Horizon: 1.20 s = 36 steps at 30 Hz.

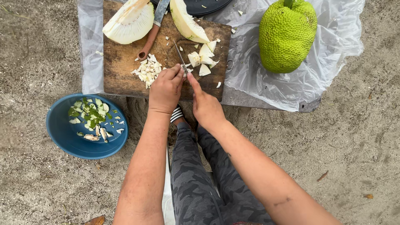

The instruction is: The person chops a breadfruit into small pieces using a knife on a wooden board.

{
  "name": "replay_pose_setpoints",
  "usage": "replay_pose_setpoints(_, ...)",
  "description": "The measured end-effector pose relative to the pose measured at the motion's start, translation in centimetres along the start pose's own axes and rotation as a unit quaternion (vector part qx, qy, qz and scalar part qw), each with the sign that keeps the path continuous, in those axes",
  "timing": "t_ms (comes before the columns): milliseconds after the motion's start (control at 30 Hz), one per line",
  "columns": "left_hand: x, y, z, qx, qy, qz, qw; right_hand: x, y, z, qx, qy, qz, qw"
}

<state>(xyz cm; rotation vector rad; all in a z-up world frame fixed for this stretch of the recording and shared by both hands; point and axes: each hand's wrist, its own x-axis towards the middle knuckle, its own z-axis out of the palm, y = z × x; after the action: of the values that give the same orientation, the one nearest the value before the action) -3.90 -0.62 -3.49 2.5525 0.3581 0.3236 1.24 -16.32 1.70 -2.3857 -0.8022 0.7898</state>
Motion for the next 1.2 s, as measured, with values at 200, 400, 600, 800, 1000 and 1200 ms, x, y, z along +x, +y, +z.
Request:
replay_pose_setpoints(200,0.2,0.6,-0.5,-0.001,0.024,0.009,1.000,-2.5,-0.3,0.4,0.003,-0.026,0.046,0.999)
replay_pose_setpoints(400,0.1,-0.1,-1.1,-0.011,0.008,0.020,1.000,-7.4,-0.7,-1.7,0.052,-0.010,0.050,0.997)
replay_pose_setpoints(600,0.3,-0.5,-1.3,-0.021,-0.003,0.032,0.999,-4.4,-1.6,-2.0,0.054,-0.031,0.068,0.996)
replay_pose_setpoints(800,0.3,-0.6,-1.5,-0.033,-0.007,0.026,0.999,-3.8,-1.6,-1.0,0.010,-0.043,0.073,0.996)
replay_pose_setpoints(1000,0.2,-0.9,-1.3,-0.029,-0.014,0.027,0.999,-0.1,-1.3,0.3,0.002,-0.038,0.054,0.998)
replay_pose_setpoints(1200,0.3,-0.2,-1.3,-0.023,0.004,0.016,1.000,-2.5,-1.0,0.6,0.010,-0.029,0.057,0.998)
